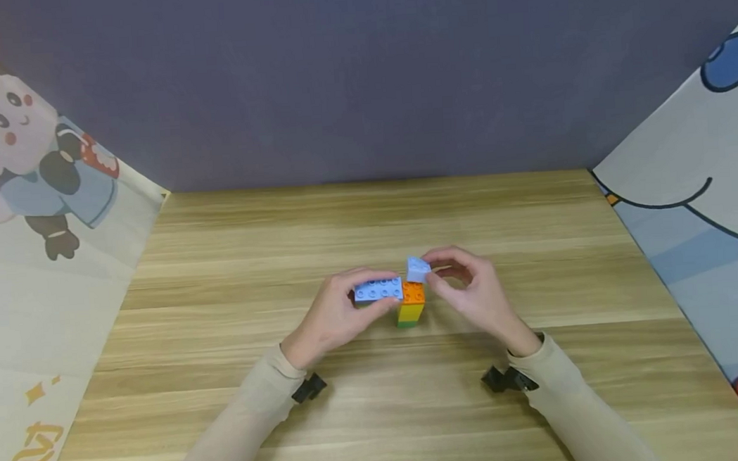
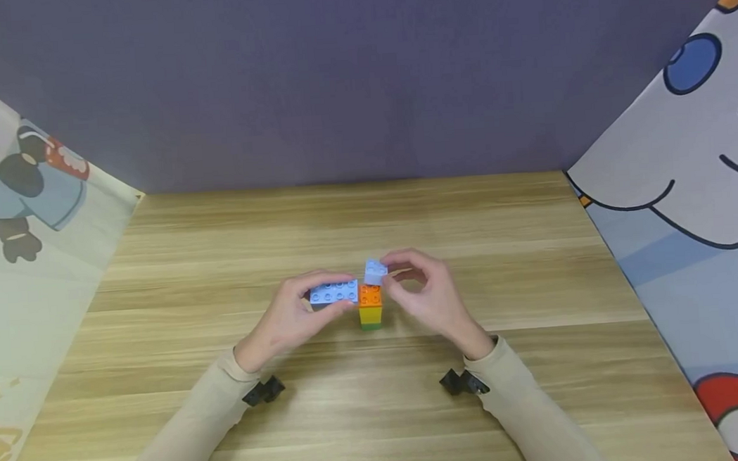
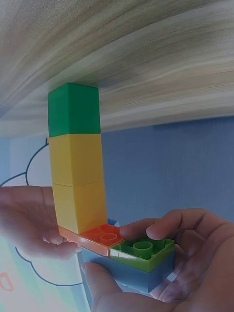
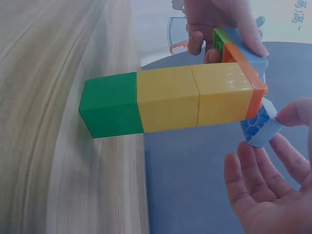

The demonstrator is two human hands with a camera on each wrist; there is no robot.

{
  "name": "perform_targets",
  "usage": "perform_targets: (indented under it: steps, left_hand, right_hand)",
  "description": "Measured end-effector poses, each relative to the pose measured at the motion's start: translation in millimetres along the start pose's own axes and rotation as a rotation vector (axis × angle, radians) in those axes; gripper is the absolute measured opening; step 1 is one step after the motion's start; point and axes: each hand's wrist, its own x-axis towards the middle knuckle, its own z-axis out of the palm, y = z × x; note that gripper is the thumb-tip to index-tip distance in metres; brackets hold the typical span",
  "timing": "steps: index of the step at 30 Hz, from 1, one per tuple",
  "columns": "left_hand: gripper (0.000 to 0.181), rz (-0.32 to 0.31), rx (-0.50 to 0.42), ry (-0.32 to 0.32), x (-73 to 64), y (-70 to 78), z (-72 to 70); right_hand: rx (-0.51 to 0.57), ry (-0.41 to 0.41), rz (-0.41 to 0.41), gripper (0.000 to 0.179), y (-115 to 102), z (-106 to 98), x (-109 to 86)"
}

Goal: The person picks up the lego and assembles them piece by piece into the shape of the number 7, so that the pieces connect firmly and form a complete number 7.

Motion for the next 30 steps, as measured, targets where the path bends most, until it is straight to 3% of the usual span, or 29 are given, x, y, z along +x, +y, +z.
perform_targets:
  steps: [10, 16, 22, 30]
  left_hand:
    - [0.035, -0.012, -0.028, -0.002, 0.2, 0.0, -0.9]
    - [0.035, -0.006, -0.038, 0.003, 0.2, -0.9, -0.7]
    - [0.034, -0.009, -0.034, -0.005, -0.3, -1.9, -1.4]
    - [0.035, 0.009, -0.027, -0.004, -0.1, -2.4, -1.1]
  right_hand:
    - [0.072, 0.005, -0.098, 0.03, -0.8, 4.4, -6.6]
    - [0.116, -0.043, -0.165, 0.035, -0.8, 6.5, -10.4]
    - [0.135, -0.071, -0.178, 0.038, -3.0, 8.4, -12.0]
    - [0.117, -0.019, -0.249, 0.039, 3.3, 13.6, -12.3]
